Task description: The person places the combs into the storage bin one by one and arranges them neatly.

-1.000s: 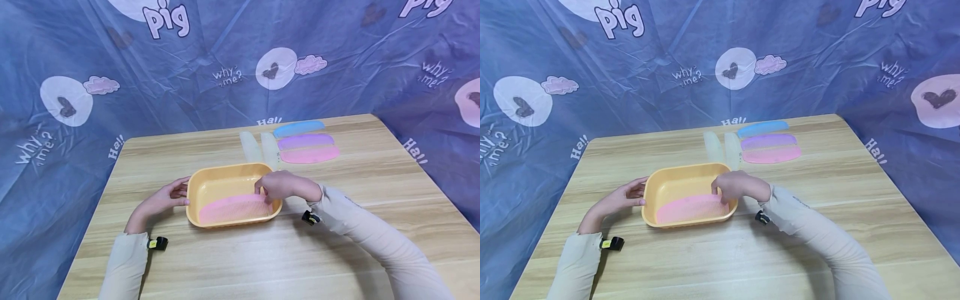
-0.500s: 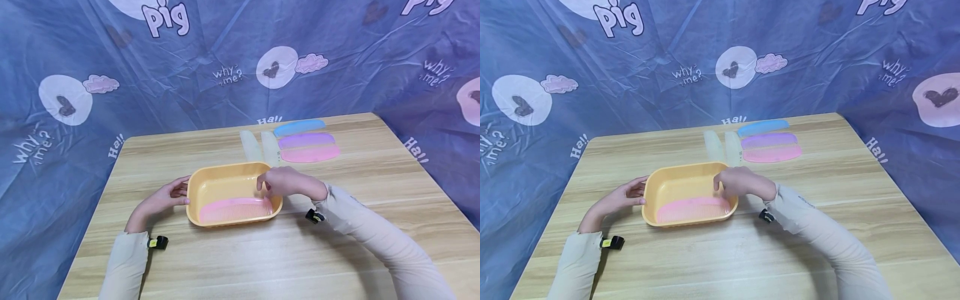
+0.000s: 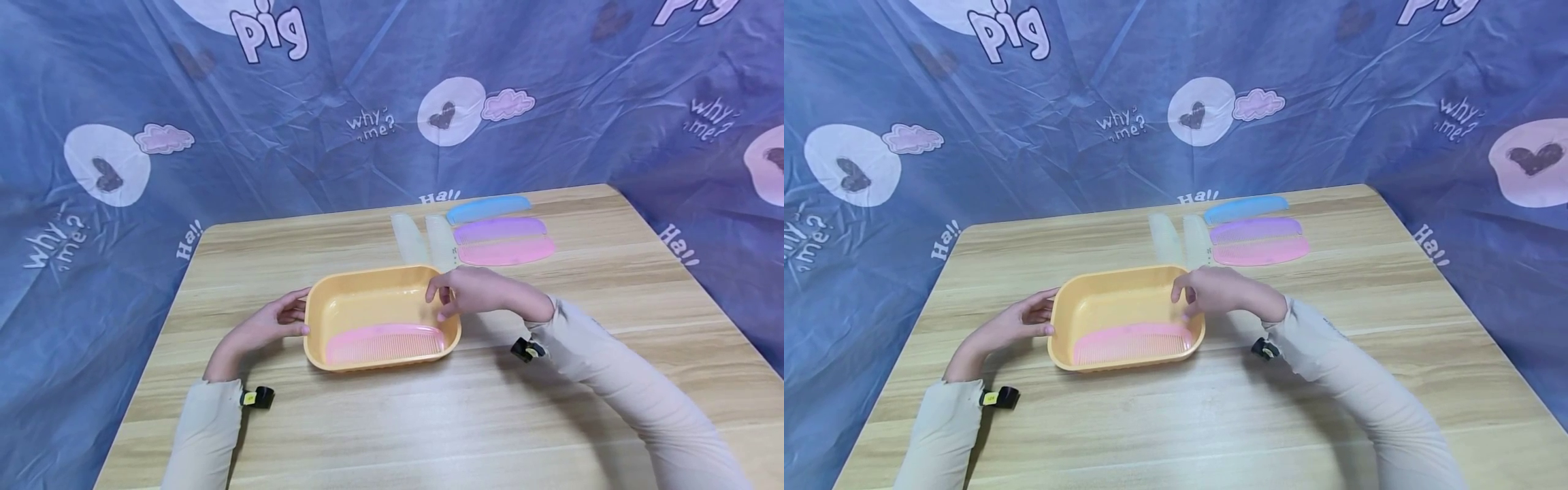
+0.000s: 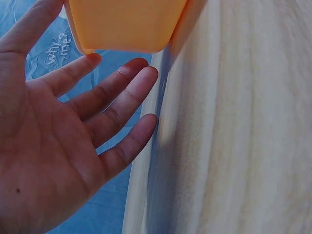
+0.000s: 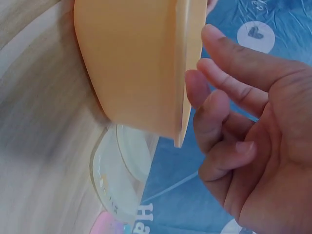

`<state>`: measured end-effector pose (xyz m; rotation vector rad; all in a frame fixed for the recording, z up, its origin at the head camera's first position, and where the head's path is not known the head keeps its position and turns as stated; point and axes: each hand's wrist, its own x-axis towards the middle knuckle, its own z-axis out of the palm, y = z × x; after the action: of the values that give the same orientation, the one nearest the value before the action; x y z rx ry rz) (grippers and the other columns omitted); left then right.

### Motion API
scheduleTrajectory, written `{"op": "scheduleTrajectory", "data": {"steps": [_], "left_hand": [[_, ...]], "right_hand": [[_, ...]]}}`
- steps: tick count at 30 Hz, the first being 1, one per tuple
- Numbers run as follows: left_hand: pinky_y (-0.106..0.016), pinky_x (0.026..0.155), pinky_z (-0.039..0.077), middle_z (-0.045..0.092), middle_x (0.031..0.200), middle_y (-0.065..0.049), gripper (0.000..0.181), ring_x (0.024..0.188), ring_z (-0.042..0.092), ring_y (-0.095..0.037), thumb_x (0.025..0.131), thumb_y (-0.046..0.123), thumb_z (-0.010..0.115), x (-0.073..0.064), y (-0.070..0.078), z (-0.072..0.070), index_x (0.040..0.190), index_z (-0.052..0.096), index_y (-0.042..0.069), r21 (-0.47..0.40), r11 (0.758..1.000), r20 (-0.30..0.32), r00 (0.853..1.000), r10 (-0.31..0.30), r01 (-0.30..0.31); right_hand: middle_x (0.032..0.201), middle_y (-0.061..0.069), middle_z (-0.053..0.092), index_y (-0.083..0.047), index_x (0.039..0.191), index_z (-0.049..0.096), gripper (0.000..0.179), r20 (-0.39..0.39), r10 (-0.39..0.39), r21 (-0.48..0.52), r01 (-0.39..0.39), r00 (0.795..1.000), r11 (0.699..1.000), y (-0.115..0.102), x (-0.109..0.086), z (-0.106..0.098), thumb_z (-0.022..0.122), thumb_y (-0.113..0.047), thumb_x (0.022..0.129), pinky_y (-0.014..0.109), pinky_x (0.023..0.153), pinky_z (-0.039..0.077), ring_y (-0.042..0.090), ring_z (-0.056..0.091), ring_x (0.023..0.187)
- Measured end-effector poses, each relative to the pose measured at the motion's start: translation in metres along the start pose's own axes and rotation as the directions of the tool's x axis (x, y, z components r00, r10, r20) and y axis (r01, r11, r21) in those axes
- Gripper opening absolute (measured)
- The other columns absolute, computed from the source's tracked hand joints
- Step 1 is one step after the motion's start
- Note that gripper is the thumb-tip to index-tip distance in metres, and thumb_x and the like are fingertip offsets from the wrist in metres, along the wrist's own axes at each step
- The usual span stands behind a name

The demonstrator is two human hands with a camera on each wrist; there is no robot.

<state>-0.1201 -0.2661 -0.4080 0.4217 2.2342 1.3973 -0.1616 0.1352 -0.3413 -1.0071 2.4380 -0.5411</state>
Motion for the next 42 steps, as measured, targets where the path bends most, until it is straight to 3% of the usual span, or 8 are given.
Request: {"op": "scheduleTrajectory", "data": {"steps": [11, 25, 33, 42], "left_hand": [[-0.019, 0.093, 0.047, 0.050, 0.134, -0.026, 0.077, 0.121, 0.053, -0.039, 0.089, 0.015, 0.069, -0.001, 0.001, 0.002, 0.152, 0.025, 0.004, -0.001, 1.000, -0.006, 1.000, -0.008, 0.008], [-0.018, 0.093, 0.046, 0.048, 0.136, -0.026, 0.077, 0.121, 0.053, -0.040, 0.089, 0.014, 0.069, -0.003, 0.002, 0.005, 0.151, 0.026, 0.003, 0.003, 1.000, -0.013, 1.000, 0.004, -0.004], [-0.019, 0.094, 0.046, 0.051, 0.134, -0.025, 0.076, 0.120, 0.054, -0.039, 0.089, 0.016, 0.069, -0.004, 0.003, 0.007, 0.151, 0.027, 0.004, 0.020, 1.000, -0.014, 1.000, -0.003, 0.003], [-0.018, 0.094, 0.046, 0.049, 0.136, -0.026, 0.078, 0.121, 0.053, -0.039, 0.089, 0.017, 0.069, -0.004, 0.004, 0.008, 0.152, 0.025, 0.004, 0.012, 1.000, -0.014, 1.000, -0.005, 0.005]], "right_hand": [[0.079, -0.003, 0.061, -0.002, 0.111, 0.065, 0.035, -0.059, -0.050, 0.272, 0.064, 0.997, 0.960, 0.022, -0.020, -0.013, 0.077, -0.016, 0.081, 0.020, 0.060, 0.043, 0.012, 0.053, 0.065], [0.095, 0.012, 0.060, -0.003, 0.119, 0.061, 0.040, -0.193, -0.031, 0.378, 0.104, 0.981, 0.920, 0.053, -0.049, -0.041, 0.074, -0.006, 0.082, 0.021, 0.064, 0.047, 0.009, 0.056, 0.073], [0.097, 0.003, 0.058, -0.011, 0.118, 0.062, 0.038, -0.272, -0.064, 0.428, 0.180, 0.960, 0.886, 0.073, -0.063, -0.050, 0.072, 0.000, 0.083, 0.021, 0.066, 0.049, 0.010, 0.059, 0.076], [0.109, -0.007, 0.056, -0.023, 0.124, 0.058, 0.043, -0.286, -0.007, 0.532, 0.165, 0.958, 0.831, 0.097, -0.078, -0.055, 0.062, 0.003, 0.089, 0.018, 0.074, 0.050, 0.007, 0.059, 0.086]]}}
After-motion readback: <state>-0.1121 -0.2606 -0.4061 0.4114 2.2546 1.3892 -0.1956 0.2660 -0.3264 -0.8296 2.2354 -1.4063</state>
